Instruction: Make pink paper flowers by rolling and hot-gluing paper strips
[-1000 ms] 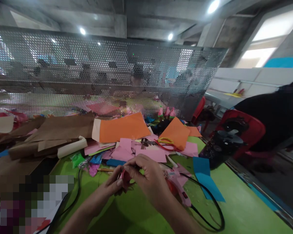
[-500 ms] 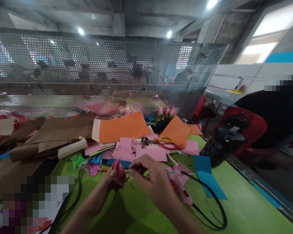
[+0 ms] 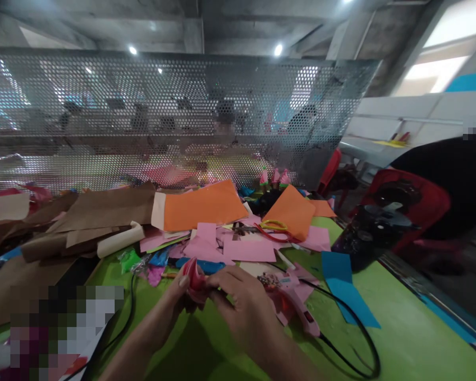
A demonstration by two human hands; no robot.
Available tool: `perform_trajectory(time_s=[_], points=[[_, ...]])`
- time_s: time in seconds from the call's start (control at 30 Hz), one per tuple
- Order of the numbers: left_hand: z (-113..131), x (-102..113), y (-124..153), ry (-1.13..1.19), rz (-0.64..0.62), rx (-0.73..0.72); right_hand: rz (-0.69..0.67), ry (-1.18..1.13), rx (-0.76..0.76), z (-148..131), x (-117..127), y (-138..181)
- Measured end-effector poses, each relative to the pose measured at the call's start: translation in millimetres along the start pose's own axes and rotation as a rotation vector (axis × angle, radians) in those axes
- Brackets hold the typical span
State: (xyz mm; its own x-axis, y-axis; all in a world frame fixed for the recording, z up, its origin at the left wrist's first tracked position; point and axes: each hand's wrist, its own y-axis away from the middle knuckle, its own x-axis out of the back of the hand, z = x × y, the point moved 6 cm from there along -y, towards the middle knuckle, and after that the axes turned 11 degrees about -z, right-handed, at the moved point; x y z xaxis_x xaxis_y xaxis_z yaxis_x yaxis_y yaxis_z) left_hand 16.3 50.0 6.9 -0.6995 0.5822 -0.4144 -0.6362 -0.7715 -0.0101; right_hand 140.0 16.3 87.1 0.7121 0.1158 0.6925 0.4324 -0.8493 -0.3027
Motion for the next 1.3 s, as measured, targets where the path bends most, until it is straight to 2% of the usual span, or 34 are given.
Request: perform_trajectory(time_s=[0.1, 0.27, 0.47, 0.63, 0.83, 1.1, 1.17, 1.3], points=[[8, -4, 1, -0.058, -0.014, -0.085, -0.015, -0.045, 0.015, 0, -1, 1], [27, -14, 11, -0.279, -0.038, -0.229, 0.073, -0.184, -0.015, -1, 9, 3], [42, -29, 22, -0.49, -0.082, -0.23, 0.088, -0.191, 0.079, -13, 16, 8], [42, -33, 24, -0.61, -0.104, -0.246, 0.06, -0.126, 0.109, -16, 19, 12], [37, -34, 24, -0.563, -0.063, -0.221, 0.09, -0.059, 0.13, -19, 23, 12], [36, -36, 22, -0.464, -0.118, -0.229, 0.046, -0.041, 0.136, -19, 20, 9], [31, -31, 18, -0.376, -0.11, -0.234, 0.014, -0.055, 0.113, -15, 16, 7], [14, -12, 6, -0.135, -0.008, -0.204, -0.017, -0.075, 0.037, -3, 9, 4]])
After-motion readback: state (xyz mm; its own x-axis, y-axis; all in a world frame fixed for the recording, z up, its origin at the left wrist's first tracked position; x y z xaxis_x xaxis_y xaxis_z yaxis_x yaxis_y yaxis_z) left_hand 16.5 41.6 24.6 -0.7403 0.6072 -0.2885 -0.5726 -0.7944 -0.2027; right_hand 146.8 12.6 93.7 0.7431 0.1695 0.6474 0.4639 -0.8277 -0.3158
